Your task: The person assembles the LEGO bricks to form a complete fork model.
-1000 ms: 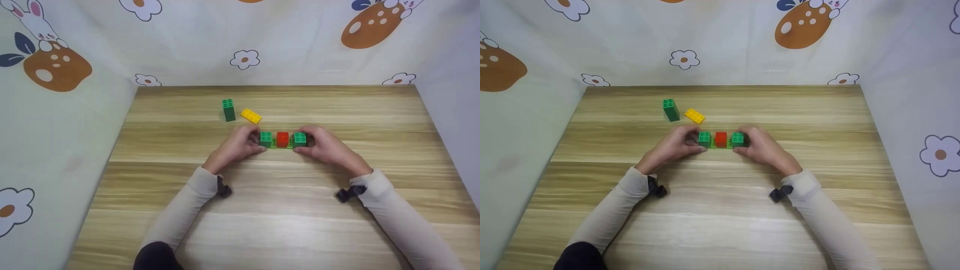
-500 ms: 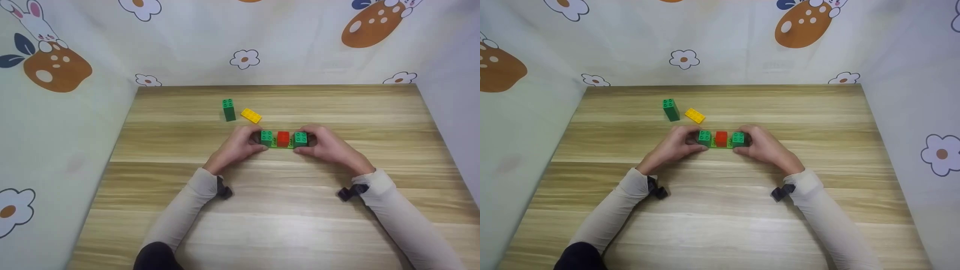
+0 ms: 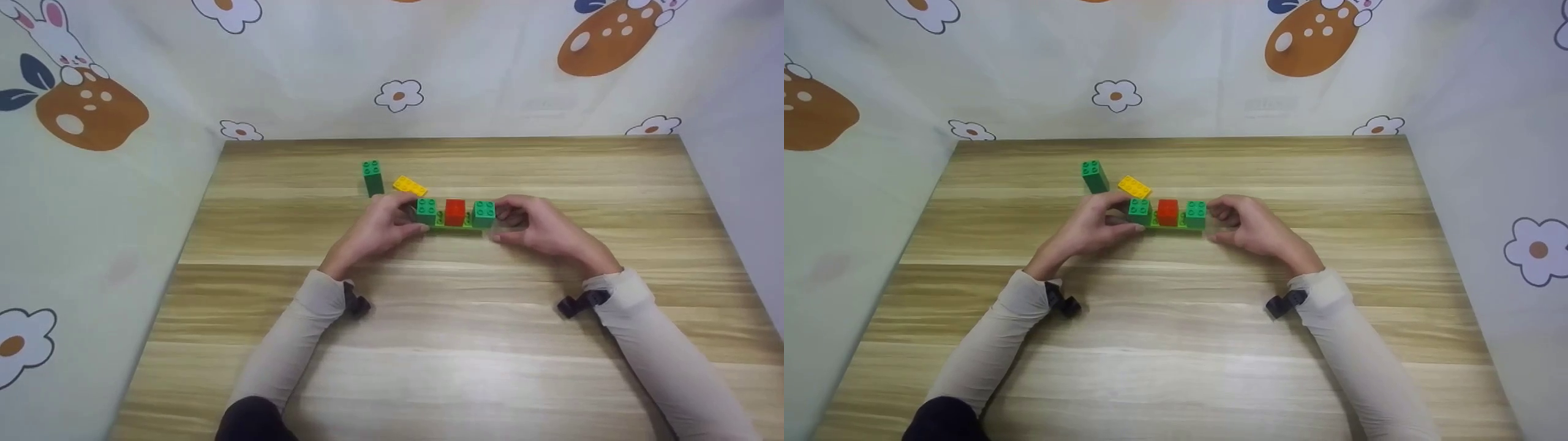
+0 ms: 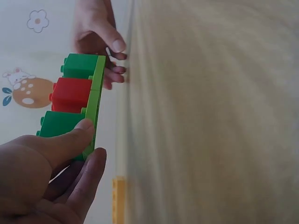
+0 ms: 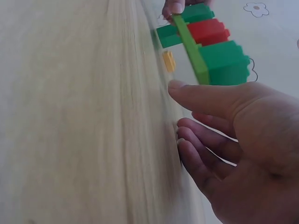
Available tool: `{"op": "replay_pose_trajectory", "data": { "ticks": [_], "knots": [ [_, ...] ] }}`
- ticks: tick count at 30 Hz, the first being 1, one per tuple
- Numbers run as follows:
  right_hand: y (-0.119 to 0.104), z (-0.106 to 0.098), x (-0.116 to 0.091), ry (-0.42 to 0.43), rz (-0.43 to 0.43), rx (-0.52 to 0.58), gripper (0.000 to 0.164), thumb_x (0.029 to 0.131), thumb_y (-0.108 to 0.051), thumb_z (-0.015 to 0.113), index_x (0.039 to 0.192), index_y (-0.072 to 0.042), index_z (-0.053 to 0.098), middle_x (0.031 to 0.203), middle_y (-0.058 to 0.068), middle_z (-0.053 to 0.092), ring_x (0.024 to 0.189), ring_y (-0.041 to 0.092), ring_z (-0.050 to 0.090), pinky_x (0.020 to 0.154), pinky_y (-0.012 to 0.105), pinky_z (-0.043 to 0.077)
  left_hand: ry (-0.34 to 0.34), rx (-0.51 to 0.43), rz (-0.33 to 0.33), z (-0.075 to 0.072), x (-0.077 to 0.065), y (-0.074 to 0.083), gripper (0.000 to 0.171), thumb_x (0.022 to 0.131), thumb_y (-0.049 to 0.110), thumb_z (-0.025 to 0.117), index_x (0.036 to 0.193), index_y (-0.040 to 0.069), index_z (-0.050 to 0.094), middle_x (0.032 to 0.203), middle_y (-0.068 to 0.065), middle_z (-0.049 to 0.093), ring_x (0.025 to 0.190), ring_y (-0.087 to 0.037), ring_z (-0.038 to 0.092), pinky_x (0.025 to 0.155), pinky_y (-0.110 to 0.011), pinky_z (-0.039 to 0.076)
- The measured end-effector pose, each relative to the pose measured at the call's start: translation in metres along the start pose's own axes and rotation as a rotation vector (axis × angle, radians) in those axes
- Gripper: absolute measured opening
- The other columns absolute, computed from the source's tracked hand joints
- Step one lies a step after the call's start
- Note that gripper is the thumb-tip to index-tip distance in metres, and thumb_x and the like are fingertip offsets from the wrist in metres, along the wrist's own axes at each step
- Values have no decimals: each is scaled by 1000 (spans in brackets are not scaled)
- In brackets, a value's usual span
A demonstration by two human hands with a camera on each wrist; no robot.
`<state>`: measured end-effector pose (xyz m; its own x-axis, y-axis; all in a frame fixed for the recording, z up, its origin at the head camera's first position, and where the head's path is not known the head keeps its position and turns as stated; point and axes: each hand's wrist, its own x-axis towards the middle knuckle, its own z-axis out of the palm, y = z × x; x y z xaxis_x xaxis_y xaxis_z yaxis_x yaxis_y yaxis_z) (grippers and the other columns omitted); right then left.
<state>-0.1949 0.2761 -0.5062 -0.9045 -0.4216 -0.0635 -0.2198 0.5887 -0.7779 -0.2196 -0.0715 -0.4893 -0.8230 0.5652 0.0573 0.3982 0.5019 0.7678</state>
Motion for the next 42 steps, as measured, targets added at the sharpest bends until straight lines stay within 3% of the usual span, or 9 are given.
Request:
{"op": "replay_pose_trajectory", "data": {
  "ticks": [7,15,21,26,31,37,42],
  "knots": [
    [1,4,16,35,28,55,52,87,-7,89,136,-8,71,116,13,78,102,27,74,87,19,60,-6,-37,27,-13,-2,12,33,95,16,86,125,10,74,113,-3,78,107,-16,73,101,-34,63],
    [-2,15,47,92,-24,21,54,86,7,78,138,-7,72,133,15,76,117,30,70,106,37,54,-5,-83,32,-21,-5,22,39,94,9,85,130,5,72,121,-7,76,111,-18,74,95,-28,65],
    [-6,22,65,82,-58,125,53,87,10,70,139,1,69,130,21,75,112,33,69,97,22,53,-38,-117,37,-28,-10,28,36,94,6,84,128,7,73,121,-6,75,112,-18,73,96,-29,64],
    [-14,30,80,70,-11,183,46,92,-1,74,138,-1,70,128,20,74,109,28,66,91,20,54,-52,-71,66,-30,-14,36,33,93,10,87,123,7,74,117,-4,76,109,-16,73,94,-28,65],
    [-22,39,93,56,48,209,46,92,-15,84,136,-8,73,126,10,74,109,25,66,95,26,56,-49,-70,130,-29,-17,44,32,91,11,88,121,9,75,115,-2,77,106,-13,75,89,-25,65],
    [-31,49,111,23,49,189,53,88,-9,85,139,-7,70,123,9,70,112,26,62,104,36,55,-49,-85,166,-27,-18,49,37,91,15,89,126,11,76,116,0,77,105,-9,75,88,-23,65],
    [-38,58,123,40,54,116,55,88,-26,89,136,-6,72,119,10,67,110,28,59,102,39,54,-37,-117,186,-27,-18,51,37,90,12,90,124,8,76,113,-4,76,103,-13,75,86,-23,65]
  ]
}}
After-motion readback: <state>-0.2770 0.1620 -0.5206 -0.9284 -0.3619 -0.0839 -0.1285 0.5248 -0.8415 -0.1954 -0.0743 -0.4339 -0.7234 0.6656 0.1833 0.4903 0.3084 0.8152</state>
